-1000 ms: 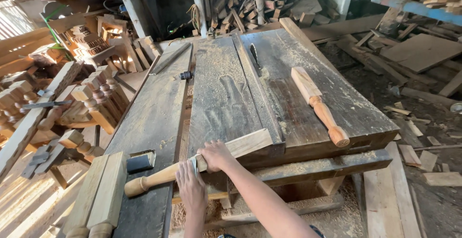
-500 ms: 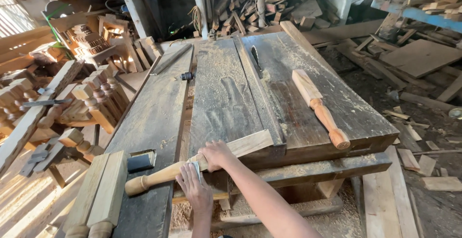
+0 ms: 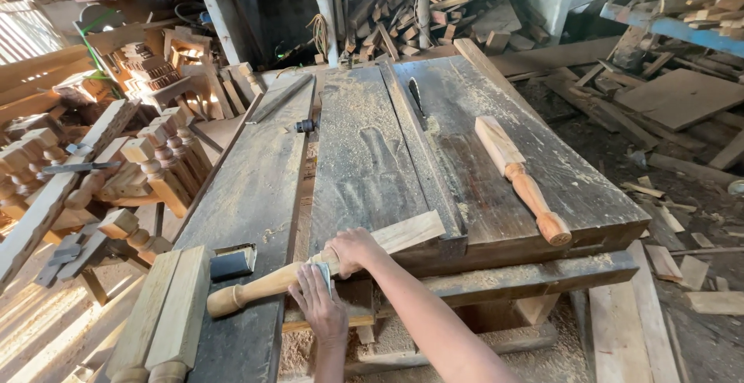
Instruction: The person smooths a wooden spindle on a workbench using a sanding block. They hold the spindle with one hand and rub the sanding block along its curved surface repeatedly. The person rotates the spindle to sand different sides and sections.
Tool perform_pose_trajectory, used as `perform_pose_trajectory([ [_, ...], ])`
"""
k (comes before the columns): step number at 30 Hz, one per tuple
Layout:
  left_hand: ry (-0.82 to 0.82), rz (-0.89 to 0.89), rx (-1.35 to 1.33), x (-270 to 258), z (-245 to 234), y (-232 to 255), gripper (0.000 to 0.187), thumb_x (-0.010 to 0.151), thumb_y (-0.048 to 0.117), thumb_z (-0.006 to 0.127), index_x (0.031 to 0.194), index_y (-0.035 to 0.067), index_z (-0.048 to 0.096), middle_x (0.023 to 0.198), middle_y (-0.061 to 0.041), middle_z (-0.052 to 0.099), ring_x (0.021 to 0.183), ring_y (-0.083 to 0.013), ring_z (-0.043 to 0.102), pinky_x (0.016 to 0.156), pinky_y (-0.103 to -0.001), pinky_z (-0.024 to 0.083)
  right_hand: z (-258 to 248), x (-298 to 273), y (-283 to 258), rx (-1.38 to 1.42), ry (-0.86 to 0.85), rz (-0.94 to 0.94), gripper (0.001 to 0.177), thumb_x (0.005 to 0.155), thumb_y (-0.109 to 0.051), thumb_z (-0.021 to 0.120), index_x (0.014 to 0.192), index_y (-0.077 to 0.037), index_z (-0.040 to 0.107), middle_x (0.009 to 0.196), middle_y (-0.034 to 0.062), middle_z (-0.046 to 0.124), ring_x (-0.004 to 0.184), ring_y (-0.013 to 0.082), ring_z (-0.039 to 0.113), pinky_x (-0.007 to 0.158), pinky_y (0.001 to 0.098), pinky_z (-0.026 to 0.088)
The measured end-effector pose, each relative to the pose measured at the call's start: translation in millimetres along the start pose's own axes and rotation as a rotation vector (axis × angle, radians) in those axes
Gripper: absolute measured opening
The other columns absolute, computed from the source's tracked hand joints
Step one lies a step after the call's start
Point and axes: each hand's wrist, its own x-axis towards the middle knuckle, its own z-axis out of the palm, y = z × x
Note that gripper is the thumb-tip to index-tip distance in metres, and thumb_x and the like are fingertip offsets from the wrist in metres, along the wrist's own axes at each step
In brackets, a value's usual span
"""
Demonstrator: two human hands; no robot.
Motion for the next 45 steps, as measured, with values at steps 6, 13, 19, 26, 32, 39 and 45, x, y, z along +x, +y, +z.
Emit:
perform_pose_trajectory([
  [6, -0.040, -0.051, 0.046, 20.6, 15.3, -7.2, 0.047, 0.102, 0.013, 0.054, 0.146, -0.004, 0.049, 0.153, -0.021, 0.050, 0.152, -0.0330, 0.035, 0.129, -0.057, 0.018, 2.5, 6.6, 2.7, 0.019, -0.085, 0.027, 0.063, 0.055, -0.028, 0.085, 0.115, -0.022, 0.072, 0.105, 0.0045, 0.075, 0.099, 0.0246, 0.073, 0.088, 0.0393, 0.060],
  [13, -0.028, -0.027, 0.010, 16.1, 7.9, -5.3, 0.047, 0.103, 0.015, 0.054, 0.146, -0.004, 0.049, 0.154, -0.021, 0.049, 0.152, -0.0338, 0.035, 0.128, -0.055, 0.018, -1.5, 11.4, 3.9, 0.041, -0.093, 0.007, 0.066, 0.053, -0.027, 0.087, 0.117, -0.022, 0.072, 0.109, 0.0050, 0.076, 0.102, 0.0238, 0.073, 0.091, 0.0385, 0.059],
  [19, -0.048, -0.002, 0.005, 20.3, 3.0, -6.1, 0.047, 0.103, 0.014, 0.053, 0.145, -0.007, 0.049, 0.151, -0.025, 0.052, 0.150, -0.0366, 0.038, 0.129, -0.054, 0.018, -3.8, 6.6, 2.8, 0.034, -0.143, 0.027, 0.067, 0.055, -0.032, 0.089, 0.119, -0.020, 0.071, 0.113, 0.0056, 0.075, 0.107, 0.0240, 0.070, 0.094, 0.0396, 0.057],
  [26, -0.255, -0.102, 0.051, 65.3, -5.2, 0.6, 0.047, 0.108, 0.028, 0.044, 0.138, -0.006, 0.054, 0.144, -0.021, 0.057, 0.145, -0.0332, 0.045, 0.128, -0.051, 0.021, 15.7, 13.1, 7.5, -0.048, -0.124, 0.059, 0.074, 0.059, -0.037, 0.091, 0.126, -0.018, 0.067, 0.118, 0.0089, 0.073, 0.109, 0.0254, 0.071, 0.095, 0.0376, 0.059],
  [32, -0.189, -0.057, 0.017, 31.5, -10.9, -4.4, 0.053, 0.111, 0.030, 0.034, 0.141, -0.008, 0.054, 0.147, -0.026, 0.054, 0.147, -0.0371, 0.043, 0.128, -0.051, 0.020, 1.3, 2.4, 1.5, -0.008, -0.038, 0.011, 0.073, 0.059, -0.032, 0.091, 0.128, -0.026, 0.068, 0.120, 0.0079, 0.071, 0.114, 0.0270, 0.067, 0.098, 0.0406, 0.056],
  [39, -0.521, -0.143, 0.184, 72.6, -6.7, -4.0, 0.051, 0.109, 0.033, 0.032, 0.131, -0.004, 0.060, 0.139, -0.023, 0.060, 0.140, -0.0353, 0.049, 0.127, -0.050, 0.019, 9.5, 4.4, -2.3, -0.043, -0.149, 0.060, 0.083, 0.066, -0.040, 0.089, 0.141, -0.022, 0.057, 0.128, 0.0068, 0.066, 0.123, 0.0243, 0.062, 0.110, 0.0413, 0.048],
  [45, -0.549, -0.177, 0.140, 80.0, -4.9, -6.5, 0.047, 0.106, 0.028, 0.039, 0.129, -0.007, 0.060, 0.136, -0.024, 0.062, 0.136, -0.0358, 0.053, 0.126, -0.048, 0.023, 25.5, 0.0, 1.0, -0.075, 0.004, 0.014, 0.089, 0.064, -0.039, 0.093, 0.139, -0.012, 0.054, 0.148, 0.0152, 0.046, 0.141, 0.0325, 0.039, 0.115, 0.0511, 0.032],
])
